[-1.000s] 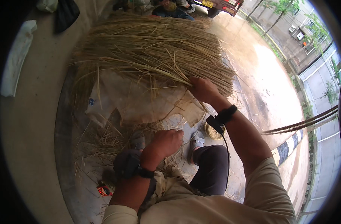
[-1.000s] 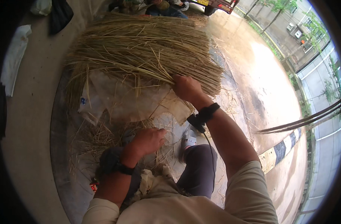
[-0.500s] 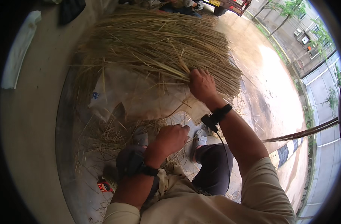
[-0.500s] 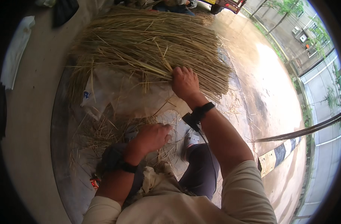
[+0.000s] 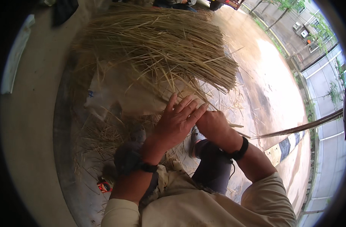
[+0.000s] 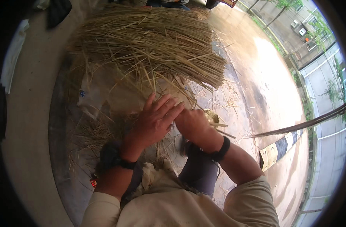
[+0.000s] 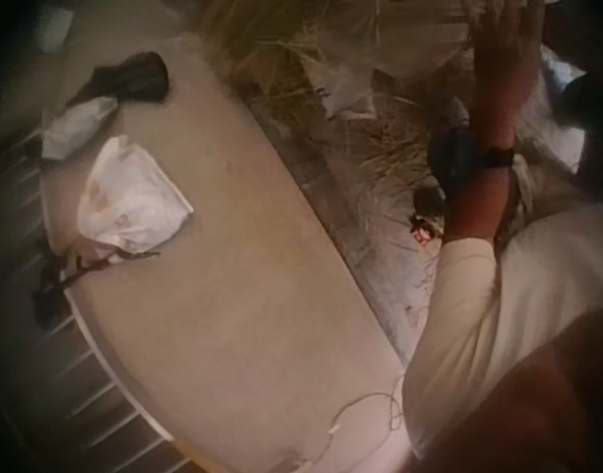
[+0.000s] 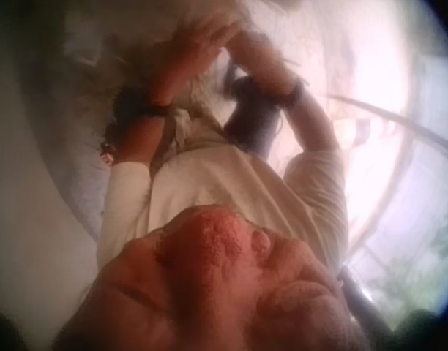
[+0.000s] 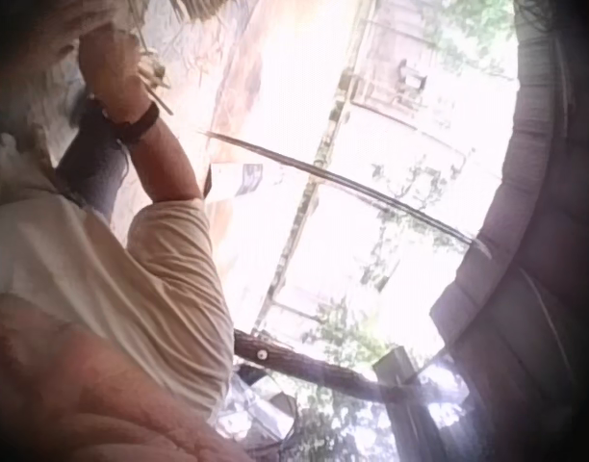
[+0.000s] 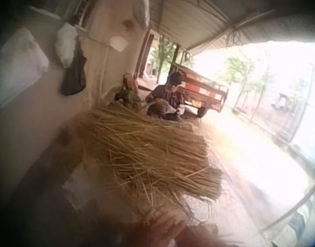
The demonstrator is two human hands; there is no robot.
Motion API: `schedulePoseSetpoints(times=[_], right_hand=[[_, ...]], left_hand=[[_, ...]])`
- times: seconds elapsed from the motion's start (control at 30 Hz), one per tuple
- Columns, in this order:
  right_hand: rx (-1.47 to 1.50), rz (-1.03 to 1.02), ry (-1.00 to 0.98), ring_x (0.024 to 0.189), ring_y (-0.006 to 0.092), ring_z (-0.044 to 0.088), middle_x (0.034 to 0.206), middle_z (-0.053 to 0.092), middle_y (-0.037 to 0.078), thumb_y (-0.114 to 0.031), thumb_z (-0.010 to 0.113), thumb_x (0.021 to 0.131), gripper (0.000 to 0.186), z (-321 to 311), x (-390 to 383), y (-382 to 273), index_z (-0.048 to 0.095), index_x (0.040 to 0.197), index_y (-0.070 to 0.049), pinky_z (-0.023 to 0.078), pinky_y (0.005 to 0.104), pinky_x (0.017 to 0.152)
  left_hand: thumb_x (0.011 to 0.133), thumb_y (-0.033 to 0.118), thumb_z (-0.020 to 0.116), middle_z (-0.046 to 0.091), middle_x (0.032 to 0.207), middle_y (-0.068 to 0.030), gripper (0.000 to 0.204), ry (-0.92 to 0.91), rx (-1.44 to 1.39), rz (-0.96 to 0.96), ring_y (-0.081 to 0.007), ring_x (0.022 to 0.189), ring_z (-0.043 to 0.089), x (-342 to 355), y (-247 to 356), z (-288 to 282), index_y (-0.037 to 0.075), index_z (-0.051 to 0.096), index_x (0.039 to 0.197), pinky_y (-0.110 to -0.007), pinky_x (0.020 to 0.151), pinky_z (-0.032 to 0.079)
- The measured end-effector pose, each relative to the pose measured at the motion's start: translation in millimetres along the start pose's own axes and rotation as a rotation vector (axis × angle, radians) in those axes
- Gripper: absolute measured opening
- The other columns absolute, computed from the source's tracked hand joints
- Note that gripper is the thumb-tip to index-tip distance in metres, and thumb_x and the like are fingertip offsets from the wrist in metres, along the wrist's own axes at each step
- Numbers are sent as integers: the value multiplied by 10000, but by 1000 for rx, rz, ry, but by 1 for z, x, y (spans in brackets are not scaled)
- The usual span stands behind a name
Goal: The recorder is weaving a small basket out of straw materials.
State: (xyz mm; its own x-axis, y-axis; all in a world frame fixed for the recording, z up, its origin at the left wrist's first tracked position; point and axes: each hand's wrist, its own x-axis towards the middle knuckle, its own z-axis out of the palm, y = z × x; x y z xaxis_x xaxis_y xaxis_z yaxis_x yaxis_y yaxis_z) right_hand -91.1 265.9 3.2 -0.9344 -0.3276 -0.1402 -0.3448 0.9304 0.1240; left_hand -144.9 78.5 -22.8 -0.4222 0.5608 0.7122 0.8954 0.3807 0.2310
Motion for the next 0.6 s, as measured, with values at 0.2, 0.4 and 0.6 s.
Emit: schedulePoseSetpoints(times=[0.2,0.4,0.6], right_hand=[[269,44,7,774,350,739,946,728,158,-241,655,967,239,-15,-34,-14,659,1092,-38,609,451,689],[474,55,239,1178,406,622,1266,651,228,-348,754,931,619,-52,-9,32,553,1428,-37,521,475,1006],[-35,86,233,1590,359,208,1709,218,194,-310,756,911,904,-23,74,51,272,1646,-104,256,538,1264]], left_hand=[[891,54,632,730,897,-89,274,-454,-8,-125,-280,969,705,-10,-15,25,112,683,1154,-492,1110,436],[889,123,610,699,721,-62,84,-329,102,-8,-262,743,718,-26,-20,32,139,660,824,-432,863,481],[914,139,596,710,735,-61,111,-402,107,-24,-256,769,725,-29,-17,23,146,675,836,-428,885,478]])
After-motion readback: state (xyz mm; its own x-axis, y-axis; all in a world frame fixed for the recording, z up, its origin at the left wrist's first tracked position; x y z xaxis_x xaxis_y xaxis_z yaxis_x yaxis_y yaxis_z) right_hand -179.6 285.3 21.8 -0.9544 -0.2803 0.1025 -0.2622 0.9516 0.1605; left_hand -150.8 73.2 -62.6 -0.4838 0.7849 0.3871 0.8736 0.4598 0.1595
